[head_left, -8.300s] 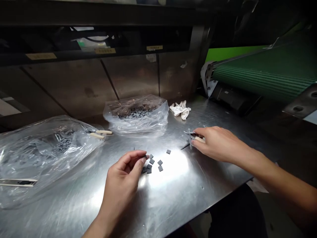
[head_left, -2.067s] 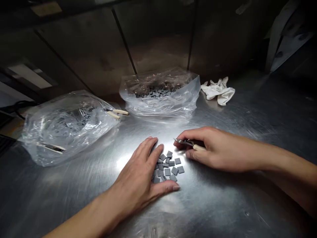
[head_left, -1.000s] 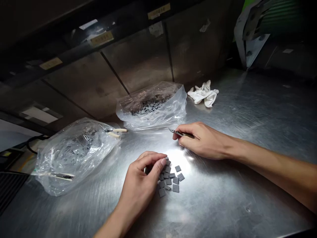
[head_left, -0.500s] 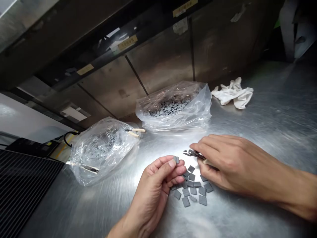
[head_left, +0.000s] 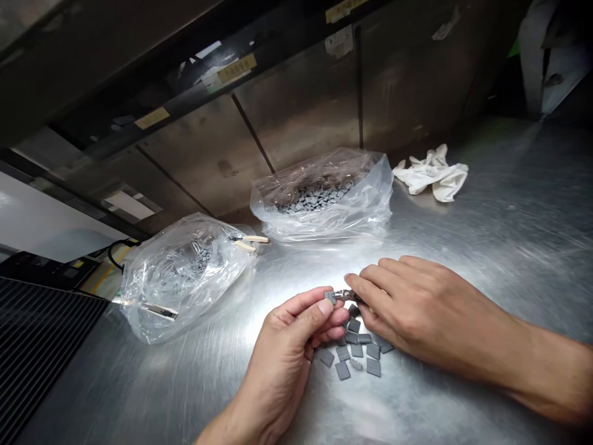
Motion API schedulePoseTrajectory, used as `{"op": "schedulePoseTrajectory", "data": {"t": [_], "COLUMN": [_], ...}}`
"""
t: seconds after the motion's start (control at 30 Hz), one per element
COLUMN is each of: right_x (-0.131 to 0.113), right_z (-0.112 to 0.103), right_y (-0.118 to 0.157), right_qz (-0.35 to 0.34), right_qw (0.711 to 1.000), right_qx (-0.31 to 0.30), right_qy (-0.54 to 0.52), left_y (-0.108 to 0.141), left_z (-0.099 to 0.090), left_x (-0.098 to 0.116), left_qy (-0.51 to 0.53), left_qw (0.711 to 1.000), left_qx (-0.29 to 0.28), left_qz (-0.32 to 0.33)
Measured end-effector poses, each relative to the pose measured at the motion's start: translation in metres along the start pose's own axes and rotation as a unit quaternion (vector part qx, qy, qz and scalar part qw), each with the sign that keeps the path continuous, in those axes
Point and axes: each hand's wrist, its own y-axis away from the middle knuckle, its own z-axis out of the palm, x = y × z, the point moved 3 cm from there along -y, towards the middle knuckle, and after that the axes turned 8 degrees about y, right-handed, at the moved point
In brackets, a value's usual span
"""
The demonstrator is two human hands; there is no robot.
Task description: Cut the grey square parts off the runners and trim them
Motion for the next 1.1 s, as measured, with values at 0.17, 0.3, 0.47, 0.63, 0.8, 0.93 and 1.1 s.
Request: {"op": "schedulePoseTrajectory", "data": {"t": [0.17,0.3,0.47,0.63,0.8,0.93,1.1], "right_x": [0.0005,0.0013,0.0014,0.0017,0.0018,0.0016,0.007], "right_z": [-0.0004,-0.0007,-0.0009,0.0003,0.0005,0.0016,0.0014], "right_y": [0.0027,0.003,0.0032,0.0043,0.0051,0.0054,0.0054], "right_qz": [0.0,0.0,0.0,0.0,-0.007,-0.006,0.006], "right_qw": [1.0,1.0,1.0,0.999,1.0,0.999,0.999], "right_qx": [-0.001,-0.005,-0.006,-0.022,-0.017,-0.031,-0.046], "right_qy": [-0.009,-0.016,-0.022,-0.026,-0.016,-0.021,-0.02], "left_y": [0.0008,0.0,-0.0009,-0.0013,-0.0019,-0.0014,-0.0024], "left_z": [-0.0012,-0.0036,-0.0059,-0.0065,-0.0079,-0.0097,-0.0098], "left_x": [0.0009,-0.0006,-0.0027,-0.0018,-0.002,-0.0028,-0.0028], "left_qy": [-0.04,-0.076,-0.087,-0.091,-0.092,-0.098,-0.104], "left_qw": [0.999,0.996,0.995,0.994,0.994,0.993,0.992], "left_qx": [-0.013,-0.023,-0.025,-0.025,-0.031,-0.034,-0.035], "left_qz": [0.024,0.041,0.05,0.052,0.05,0.052,0.054]}}
